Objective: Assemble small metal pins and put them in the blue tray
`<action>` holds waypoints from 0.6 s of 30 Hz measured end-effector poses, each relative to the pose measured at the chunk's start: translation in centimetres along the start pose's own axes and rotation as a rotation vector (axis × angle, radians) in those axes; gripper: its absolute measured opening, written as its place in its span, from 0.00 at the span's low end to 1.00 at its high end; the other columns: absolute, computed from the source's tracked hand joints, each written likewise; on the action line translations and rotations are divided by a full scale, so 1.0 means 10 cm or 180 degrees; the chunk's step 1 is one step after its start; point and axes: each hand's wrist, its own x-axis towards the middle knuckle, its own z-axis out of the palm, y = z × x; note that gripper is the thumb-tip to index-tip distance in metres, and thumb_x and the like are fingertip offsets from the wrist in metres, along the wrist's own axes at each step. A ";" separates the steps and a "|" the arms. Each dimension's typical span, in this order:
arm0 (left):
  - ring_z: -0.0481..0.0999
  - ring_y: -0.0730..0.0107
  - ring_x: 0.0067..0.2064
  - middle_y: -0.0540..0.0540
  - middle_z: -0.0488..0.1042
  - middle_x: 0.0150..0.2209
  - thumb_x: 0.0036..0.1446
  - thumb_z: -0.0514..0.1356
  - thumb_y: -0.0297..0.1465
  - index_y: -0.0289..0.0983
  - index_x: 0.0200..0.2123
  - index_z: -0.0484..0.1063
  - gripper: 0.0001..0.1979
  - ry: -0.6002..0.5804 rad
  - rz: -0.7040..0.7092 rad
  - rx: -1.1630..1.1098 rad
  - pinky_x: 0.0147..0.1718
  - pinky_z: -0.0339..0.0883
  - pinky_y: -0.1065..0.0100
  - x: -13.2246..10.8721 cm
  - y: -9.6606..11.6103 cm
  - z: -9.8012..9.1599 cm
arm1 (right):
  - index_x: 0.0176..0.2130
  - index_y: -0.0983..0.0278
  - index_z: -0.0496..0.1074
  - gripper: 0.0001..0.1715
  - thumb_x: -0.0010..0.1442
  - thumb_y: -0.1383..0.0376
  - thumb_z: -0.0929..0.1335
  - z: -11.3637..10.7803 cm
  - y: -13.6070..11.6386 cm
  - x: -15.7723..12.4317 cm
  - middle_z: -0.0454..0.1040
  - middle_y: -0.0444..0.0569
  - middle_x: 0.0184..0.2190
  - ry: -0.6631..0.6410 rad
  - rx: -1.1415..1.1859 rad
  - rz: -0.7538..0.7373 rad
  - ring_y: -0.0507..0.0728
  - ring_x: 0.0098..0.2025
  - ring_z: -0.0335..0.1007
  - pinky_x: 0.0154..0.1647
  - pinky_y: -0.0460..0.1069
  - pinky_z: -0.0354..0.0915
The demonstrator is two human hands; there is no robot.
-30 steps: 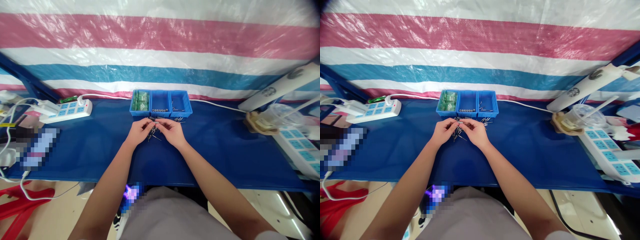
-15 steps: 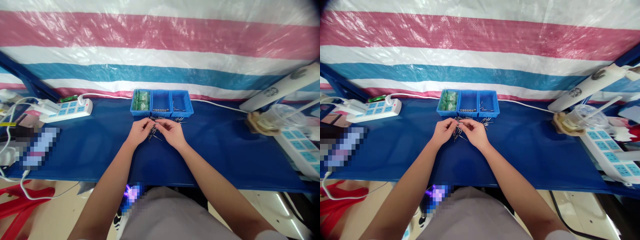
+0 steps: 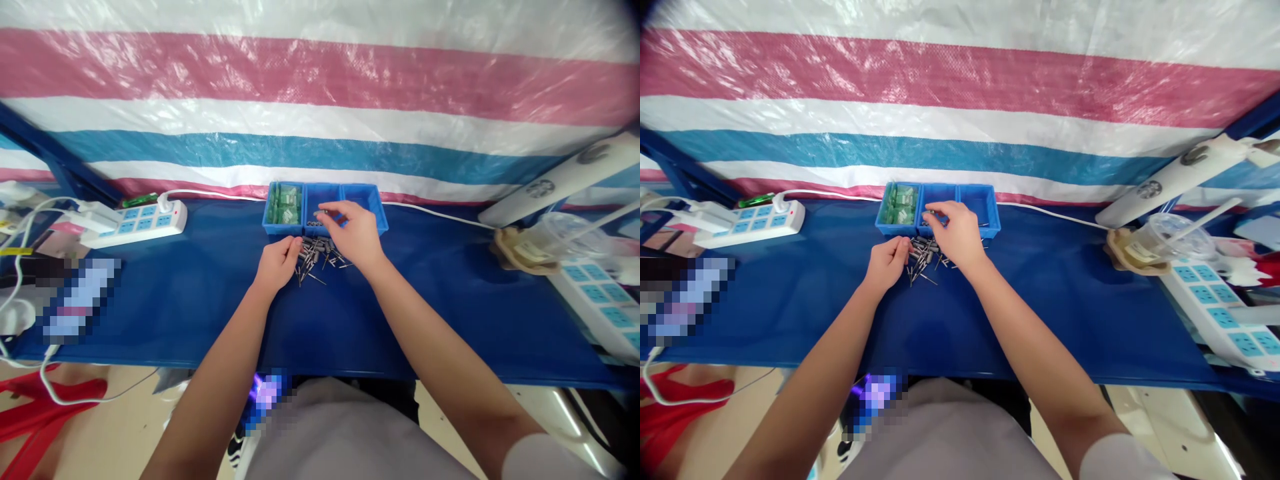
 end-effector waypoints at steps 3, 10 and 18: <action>0.71 0.71 0.25 0.51 0.72 0.22 0.72 0.49 0.47 0.37 0.30 0.74 0.26 0.0003 -0.0048 -0.0014 0.30 0.63 0.69 0.00 0.00 0.00 | 0.43 0.61 0.83 0.10 0.62 0.66 0.72 0.09 0.16 0.27 0.82 0.52 0.42 -0.0192 -0.0522 -0.0152 0.65 0.49 0.75 0.59 0.64 0.66; 0.71 0.72 0.26 0.51 0.71 0.22 0.72 0.49 0.47 0.37 0.28 0.72 0.26 0.0006 -0.0023 -0.0030 0.30 0.63 0.69 0.01 -0.01 0.00 | 0.38 0.63 0.84 0.09 0.57 0.73 0.73 0.38 0.41 0.50 0.83 0.58 0.37 -0.0898 -0.1350 0.0002 0.66 0.42 0.78 0.49 0.61 0.70; 0.71 0.72 0.26 0.51 0.72 0.23 0.72 0.49 0.46 0.37 0.28 0.71 0.26 -0.0011 -0.0053 -0.0049 0.31 0.62 0.69 0.01 -0.01 0.01 | 0.29 0.62 0.82 0.03 0.55 0.66 0.75 0.44 0.53 0.52 0.80 0.54 0.26 -0.1022 -0.0903 0.0110 0.61 0.34 0.76 0.42 0.56 0.70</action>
